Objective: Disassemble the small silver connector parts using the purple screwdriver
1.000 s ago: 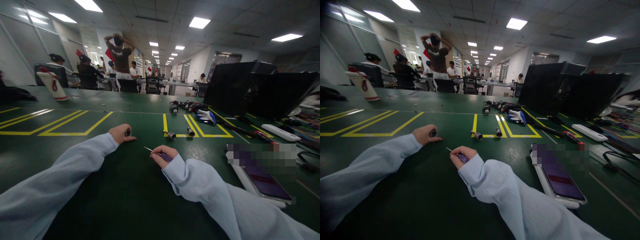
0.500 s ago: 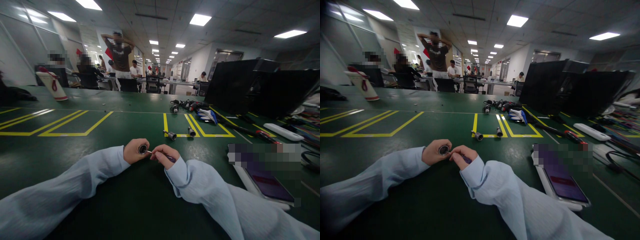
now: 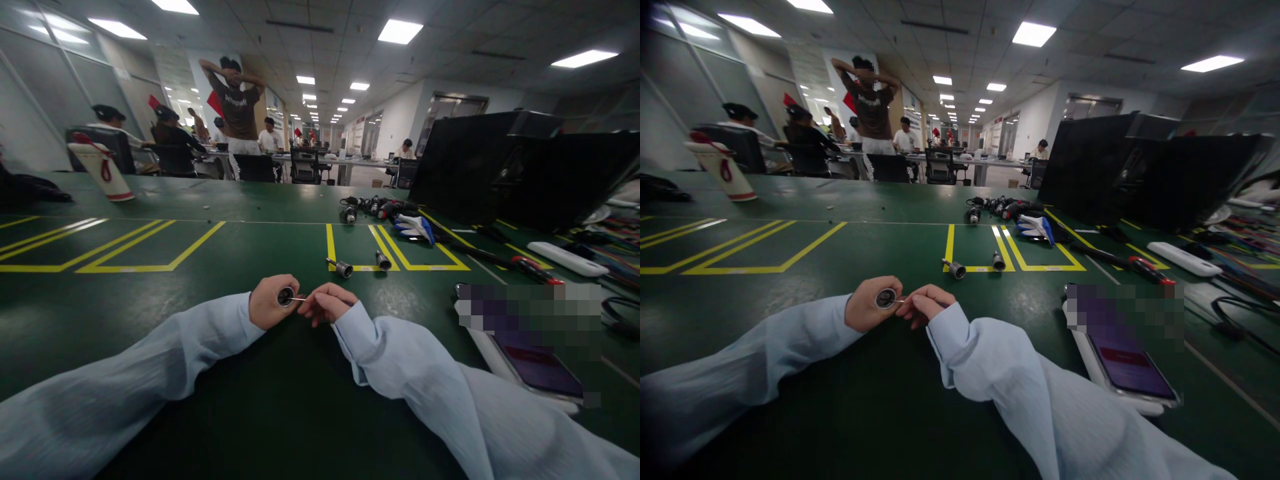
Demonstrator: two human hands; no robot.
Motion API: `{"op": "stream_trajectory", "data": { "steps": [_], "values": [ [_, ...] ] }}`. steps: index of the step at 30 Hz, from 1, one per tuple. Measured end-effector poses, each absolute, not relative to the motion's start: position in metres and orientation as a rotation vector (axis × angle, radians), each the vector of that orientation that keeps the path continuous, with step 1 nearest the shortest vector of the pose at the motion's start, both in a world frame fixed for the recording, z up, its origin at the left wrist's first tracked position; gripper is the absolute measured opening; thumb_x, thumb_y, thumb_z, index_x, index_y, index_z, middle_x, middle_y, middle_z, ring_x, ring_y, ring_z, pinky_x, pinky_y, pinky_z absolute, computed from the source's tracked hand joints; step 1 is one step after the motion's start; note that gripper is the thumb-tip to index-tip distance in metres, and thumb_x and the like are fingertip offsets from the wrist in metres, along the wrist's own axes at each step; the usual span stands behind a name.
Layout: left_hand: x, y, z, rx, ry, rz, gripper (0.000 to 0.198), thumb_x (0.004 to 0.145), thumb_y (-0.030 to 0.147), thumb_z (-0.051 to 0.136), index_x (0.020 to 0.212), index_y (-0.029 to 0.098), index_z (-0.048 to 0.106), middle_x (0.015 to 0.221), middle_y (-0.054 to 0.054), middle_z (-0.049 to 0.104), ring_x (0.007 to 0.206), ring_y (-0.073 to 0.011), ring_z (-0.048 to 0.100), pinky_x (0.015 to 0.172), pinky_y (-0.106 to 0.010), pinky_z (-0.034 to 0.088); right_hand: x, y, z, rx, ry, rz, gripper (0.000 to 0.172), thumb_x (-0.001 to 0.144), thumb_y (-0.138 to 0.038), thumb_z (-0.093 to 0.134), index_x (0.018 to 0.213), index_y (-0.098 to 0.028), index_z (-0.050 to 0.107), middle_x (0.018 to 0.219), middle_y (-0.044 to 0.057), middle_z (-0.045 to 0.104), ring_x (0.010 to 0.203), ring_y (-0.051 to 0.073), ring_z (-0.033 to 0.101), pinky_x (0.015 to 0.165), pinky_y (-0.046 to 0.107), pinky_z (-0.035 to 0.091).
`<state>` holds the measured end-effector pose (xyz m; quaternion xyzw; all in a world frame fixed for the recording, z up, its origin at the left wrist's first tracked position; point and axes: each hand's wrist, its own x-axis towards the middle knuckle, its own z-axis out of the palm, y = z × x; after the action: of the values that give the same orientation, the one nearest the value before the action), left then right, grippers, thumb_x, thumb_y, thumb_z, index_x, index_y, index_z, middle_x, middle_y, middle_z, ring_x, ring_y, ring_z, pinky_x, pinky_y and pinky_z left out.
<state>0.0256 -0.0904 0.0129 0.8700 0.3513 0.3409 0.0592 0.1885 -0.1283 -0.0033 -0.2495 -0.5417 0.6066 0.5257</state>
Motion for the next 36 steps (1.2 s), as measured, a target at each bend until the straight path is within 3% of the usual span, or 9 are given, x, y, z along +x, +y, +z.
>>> {"op": "stream_trajectory", "data": {
  "steps": [4, 11, 21, 29, 36],
  "values": [
    [0.026, -0.092, 0.015, 2.628, 1.051, 1.042, 0.018, 0.070, 0.029, 0.051, 0.057, 0.019, 0.044, 0.051, 0.002, 0.050, 0.047, -0.0101, 0.047, 0.046, -0.021, 0.037, 0.189, -0.125, -0.002, -0.534, -1.160, 1.613, 0.019, 0.070, -0.033, 0.055, 0.067, -0.014, 0.056, 0.059, 0.003, 0.065, 0.055, 0.011, 0.058, 0.046, 0.021, 0.044],
    [0.025, -0.099, 0.014, 2.741, 1.078, 1.005, 0.015, 0.073, 0.024, 0.049, 0.060, 0.019, 0.043, 0.054, 0.003, 0.049, 0.048, -0.0096, 0.046, 0.047, -0.021, 0.036, 0.189, -0.138, 0.003, -0.737, -1.346, 1.284, 0.014, 0.071, -0.025, 0.053, 0.064, -0.014, 0.059, 0.053, 0.001, 0.063, 0.049, 0.008, 0.053, 0.047, 0.019, 0.043],
    [0.027, -0.102, 0.016, 2.662, 1.063, 1.077, 0.014, 0.071, 0.026, 0.050, 0.060, 0.020, 0.043, 0.053, 0.001, 0.051, 0.049, -0.0108, 0.048, 0.048, -0.022, 0.038, 0.186, -0.126, -0.007, -0.472, -1.019, 1.720, 0.018, 0.062, -0.031, 0.062, 0.062, -0.014, 0.057, 0.057, 0.004, 0.066, 0.049, 0.012, 0.058, 0.044, 0.024, 0.045],
    [0.030, -0.108, 0.010, 2.769, 1.087, 1.017, 0.014, 0.074, 0.025, 0.048, 0.063, 0.019, 0.043, 0.055, 0.002, 0.049, 0.048, -0.0099, 0.046, 0.048, -0.022, 0.036, 0.190, -0.145, -0.002, -0.707, -1.177, 1.343, 0.019, 0.071, -0.030, 0.055, 0.061, -0.014, 0.059, 0.050, 0.000, 0.061, 0.041, 0.007, 0.050, 0.040, 0.018, 0.041],
    [0.030, -0.110, 0.009, 2.805, 1.094, 1.069, 0.015, 0.075, 0.026, 0.047, 0.061, 0.020, 0.042, 0.053, 0.003, 0.048, 0.047, -0.0100, 0.046, 0.047, -0.022, 0.036, 0.192, -0.139, -0.010, -0.507, -1.075, 1.615, 0.017, 0.073, -0.026, 0.053, 0.062, -0.013, 0.059, 0.055, 0.002, 0.065, 0.045, 0.010, 0.056, 0.043, 0.021, 0.047]
  ]
}}
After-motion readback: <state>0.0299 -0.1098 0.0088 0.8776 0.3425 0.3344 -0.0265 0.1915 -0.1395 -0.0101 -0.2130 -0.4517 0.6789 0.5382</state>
